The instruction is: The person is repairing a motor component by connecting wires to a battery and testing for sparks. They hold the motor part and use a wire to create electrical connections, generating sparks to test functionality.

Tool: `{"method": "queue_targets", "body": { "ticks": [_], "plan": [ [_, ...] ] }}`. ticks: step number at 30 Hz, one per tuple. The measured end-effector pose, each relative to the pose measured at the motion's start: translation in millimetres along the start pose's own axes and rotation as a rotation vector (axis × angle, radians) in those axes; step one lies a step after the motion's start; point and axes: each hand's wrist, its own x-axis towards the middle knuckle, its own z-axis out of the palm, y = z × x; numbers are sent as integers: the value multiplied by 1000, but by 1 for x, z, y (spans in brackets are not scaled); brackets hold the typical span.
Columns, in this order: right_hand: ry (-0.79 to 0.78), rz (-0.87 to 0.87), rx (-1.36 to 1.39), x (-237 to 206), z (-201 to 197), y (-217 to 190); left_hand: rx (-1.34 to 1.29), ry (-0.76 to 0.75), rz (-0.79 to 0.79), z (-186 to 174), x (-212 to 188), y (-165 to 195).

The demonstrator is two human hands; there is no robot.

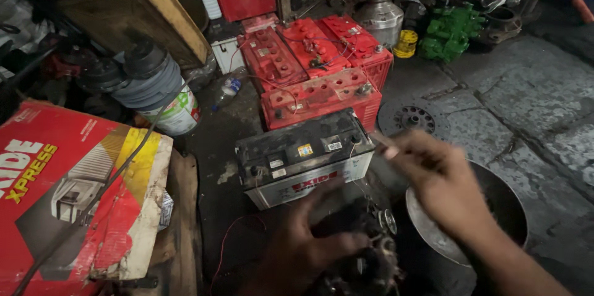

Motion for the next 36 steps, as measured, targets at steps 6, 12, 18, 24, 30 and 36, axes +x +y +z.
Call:
{"method": "queue_targets", "body": {
  "ticks": [6,12,18,24,30,36],
  "plan": [
    [391,198,142,5,-26,0,130,306,241,-34,-11,15],
    [305,127,417,10,-25,17,-93,544,302,-60,8,-3],
    [-175,233,445,-1,-3,10,334,145,-17,-35,-1,-7],
    [-368,138,235,-14,14,4,69,-193,373,2,2,-19],
    [-411,-37,324,-15,22,6,65,-131,181,-5,6,-17],
    [-440,430,283,-9,27,9,-172,-153,138,-9,4,-12]
  ]
}}
